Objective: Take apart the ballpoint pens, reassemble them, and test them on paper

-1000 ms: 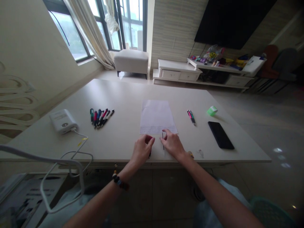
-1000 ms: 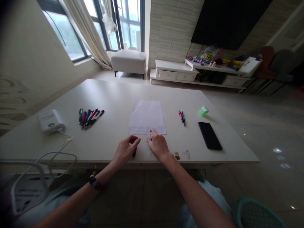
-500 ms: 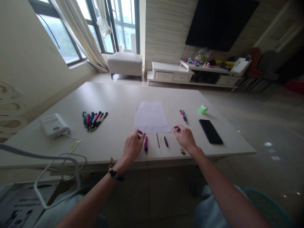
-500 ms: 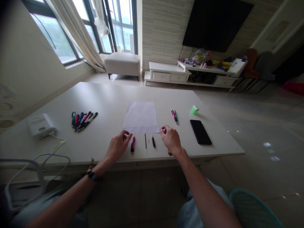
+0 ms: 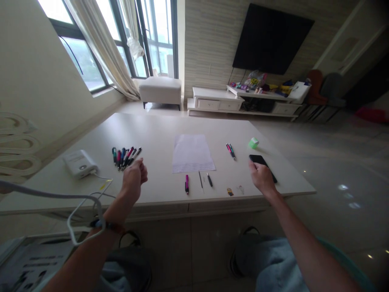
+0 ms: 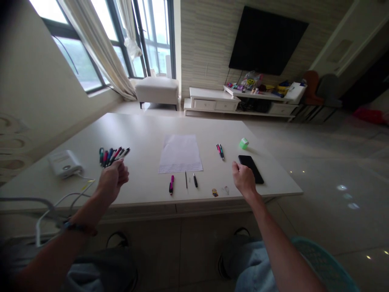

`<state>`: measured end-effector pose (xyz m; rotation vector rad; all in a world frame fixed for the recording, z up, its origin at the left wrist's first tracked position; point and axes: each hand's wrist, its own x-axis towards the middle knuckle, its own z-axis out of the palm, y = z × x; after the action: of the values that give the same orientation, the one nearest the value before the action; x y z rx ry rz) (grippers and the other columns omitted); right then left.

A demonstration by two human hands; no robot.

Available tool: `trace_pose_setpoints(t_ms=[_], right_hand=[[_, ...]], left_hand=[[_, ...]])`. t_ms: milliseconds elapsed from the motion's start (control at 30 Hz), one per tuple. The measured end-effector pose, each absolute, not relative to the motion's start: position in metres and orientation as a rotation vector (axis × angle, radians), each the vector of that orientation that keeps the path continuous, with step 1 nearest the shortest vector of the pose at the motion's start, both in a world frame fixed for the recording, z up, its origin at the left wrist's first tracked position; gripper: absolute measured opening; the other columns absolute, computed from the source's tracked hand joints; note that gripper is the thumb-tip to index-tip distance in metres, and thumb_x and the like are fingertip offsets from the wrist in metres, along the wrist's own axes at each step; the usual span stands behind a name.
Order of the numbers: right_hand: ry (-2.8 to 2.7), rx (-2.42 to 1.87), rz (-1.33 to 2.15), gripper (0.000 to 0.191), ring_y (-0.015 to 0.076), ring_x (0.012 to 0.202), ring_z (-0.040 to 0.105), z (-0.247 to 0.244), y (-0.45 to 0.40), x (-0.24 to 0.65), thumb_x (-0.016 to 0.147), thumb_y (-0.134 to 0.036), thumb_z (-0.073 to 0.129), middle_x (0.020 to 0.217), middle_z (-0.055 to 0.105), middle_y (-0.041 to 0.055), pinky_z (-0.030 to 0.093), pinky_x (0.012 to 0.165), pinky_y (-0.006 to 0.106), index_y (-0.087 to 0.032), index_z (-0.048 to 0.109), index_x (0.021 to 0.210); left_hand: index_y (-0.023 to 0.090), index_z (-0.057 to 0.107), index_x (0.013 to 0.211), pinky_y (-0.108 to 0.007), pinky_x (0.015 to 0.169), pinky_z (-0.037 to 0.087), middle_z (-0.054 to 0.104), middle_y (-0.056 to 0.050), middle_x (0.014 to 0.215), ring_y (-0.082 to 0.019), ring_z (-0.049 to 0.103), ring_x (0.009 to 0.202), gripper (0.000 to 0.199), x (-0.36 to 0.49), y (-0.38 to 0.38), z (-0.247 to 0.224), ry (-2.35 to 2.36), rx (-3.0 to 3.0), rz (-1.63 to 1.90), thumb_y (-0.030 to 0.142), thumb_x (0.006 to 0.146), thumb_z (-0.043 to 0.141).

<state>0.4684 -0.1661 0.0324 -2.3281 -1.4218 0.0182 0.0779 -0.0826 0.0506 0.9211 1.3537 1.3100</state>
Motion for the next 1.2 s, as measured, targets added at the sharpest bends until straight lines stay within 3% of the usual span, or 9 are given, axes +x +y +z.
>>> trace_pose_setpoints(t_ms=[167,333,500,600,800,1200], right_hand=[[-1.474,-2.338,0.030,0.050,0.0207,0.067,0.060,0.025,-0.167,0.470,0.092,-0.041,0.029,0.074,0.069,0.0152,0.028,0.055,0.027,-0.015,0.067,0.073],[-1.712,-2.361,0.148,0.037,0.0203,0.072,0.063,0.013,-0.162,0.443,0.090,-0.039,0.039,0.078,0.070,0.0119,0.029,0.057,0.026,-0.017,0.066,0.077],[-1.857,-2.288,0.227,0.033,0.0193,0.075,0.064,0.017,-0.153,0.402,0.090,-0.039,0.040,0.080,0.071,0.0090,0.033,0.058,0.025,-0.019,0.066,0.083],[-1.921,-2.231,0.260,0.034,0.0193,0.077,0.065,0.020,-0.150,0.380,0.091,-0.038,0.039,0.083,0.071,0.0089,0.037,0.061,0.025,-0.019,0.066,0.086],[-2.104,-2.171,0.314,0.030,0.0231,0.081,0.067,0.017,-0.153,0.338,0.087,-0.041,0.046,0.083,0.071,0.0099,0.045,0.067,0.028,-0.019,0.066,0.086],[-2.140,-2.293,0.389,0.024,0.0310,0.085,0.067,0.005,-0.143,0.302,0.079,-0.020,0.052,0.089,0.069,0.0231,0.051,0.070,0.035,-0.008,0.068,0.093]], left_hand=[[0.022,0.024,0.053,-0.020,0.036,0.012,0.019,0.010,0.041,-0.006,0.014,0.034,0.035,0.081,-0.077,0.039,1.427,0.955,1.165,0.039,0.073,0.047],[0.018,0.051,0.060,-0.024,0.049,0.030,0.054,-0.001,0.055,-0.013,0.048,0.051,0.035,0.113,-0.090,0.022,1.584,1.789,0.716,0.047,0.079,0.044],[0.017,0.060,0.076,-0.029,0.057,0.035,0.065,-0.010,0.071,-0.022,0.060,0.066,0.047,0.158,-0.108,0.005,1.694,2.294,0.294,0.055,0.086,0.034],[0.015,0.062,0.083,-0.031,0.059,0.038,0.068,-0.015,0.080,-0.025,0.064,0.072,0.042,0.171,-0.109,-0.004,1.696,2.377,0.132,0.047,0.088,0.035],[0.017,0.063,0.085,-0.031,0.059,0.039,0.070,-0.013,0.081,-0.025,0.066,0.074,0.034,0.169,-0.112,0.000,1.691,2.380,0.115,0.032,0.088,0.033],[0.018,0.058,0.092,-0.030,0.062,0.039,0.068,-0.007,0.080,-0.021,0.064,0.072,0.020,0.160,-0.136,0.023,1.656,2.403,0.348,0.025,0.085,0.041]])
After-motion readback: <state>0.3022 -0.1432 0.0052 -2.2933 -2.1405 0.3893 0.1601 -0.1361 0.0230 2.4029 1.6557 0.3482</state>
